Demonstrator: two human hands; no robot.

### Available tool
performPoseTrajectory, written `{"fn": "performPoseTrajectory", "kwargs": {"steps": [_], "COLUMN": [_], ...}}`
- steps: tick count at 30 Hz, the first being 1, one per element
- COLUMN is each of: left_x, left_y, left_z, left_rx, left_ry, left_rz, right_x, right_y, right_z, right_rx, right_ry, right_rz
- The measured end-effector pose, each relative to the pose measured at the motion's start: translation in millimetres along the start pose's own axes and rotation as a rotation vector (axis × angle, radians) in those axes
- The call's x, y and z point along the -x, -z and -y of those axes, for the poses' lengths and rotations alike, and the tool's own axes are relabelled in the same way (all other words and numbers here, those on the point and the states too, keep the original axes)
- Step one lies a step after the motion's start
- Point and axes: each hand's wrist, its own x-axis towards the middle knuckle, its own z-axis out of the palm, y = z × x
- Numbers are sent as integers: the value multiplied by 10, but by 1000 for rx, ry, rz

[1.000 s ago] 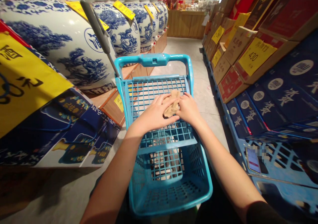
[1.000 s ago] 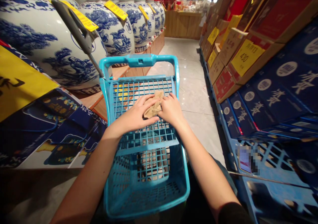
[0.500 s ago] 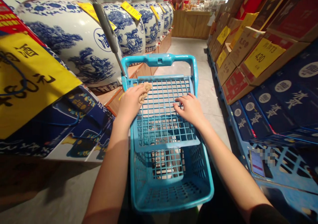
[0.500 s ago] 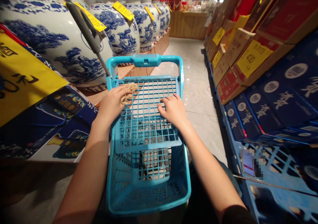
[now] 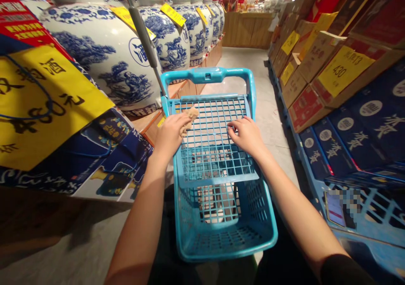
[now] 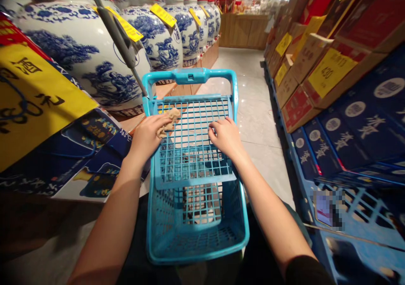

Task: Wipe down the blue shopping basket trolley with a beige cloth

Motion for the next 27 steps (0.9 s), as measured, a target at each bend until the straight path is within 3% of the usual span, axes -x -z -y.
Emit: {"fn": "performPoseTrajectory", "kwargs": {"steps": [2,8,10,14,17,22,27], "left_x": [3,28,15,-21,-43,-91,-85], "left_y": [-31,-265,-254,-133,-114,-230,-341], "left_z": [-56,-462,-402,-104,-19,-196,-516], "left_rx": [17,305,270,91,39,159,343], "left_ry": [-42,-360,-334,-148,-108,-186,-344], "left_rz": [32,257,225,63,34,100,278], "right_x": [-7,-11,-13,-14,3,100,170], "right_y": [-11,-39,-42,-31,-9,47,109], "right_z": [11,-20,-30,-12,3,-86,-244], "right_rx": [2,12,9,0,-14,-69,-75], "right_ry": [2,14,18,13,-4,-44,-75], "right_rz": [2,-2,-8,-14,-14,-42,-54]}}
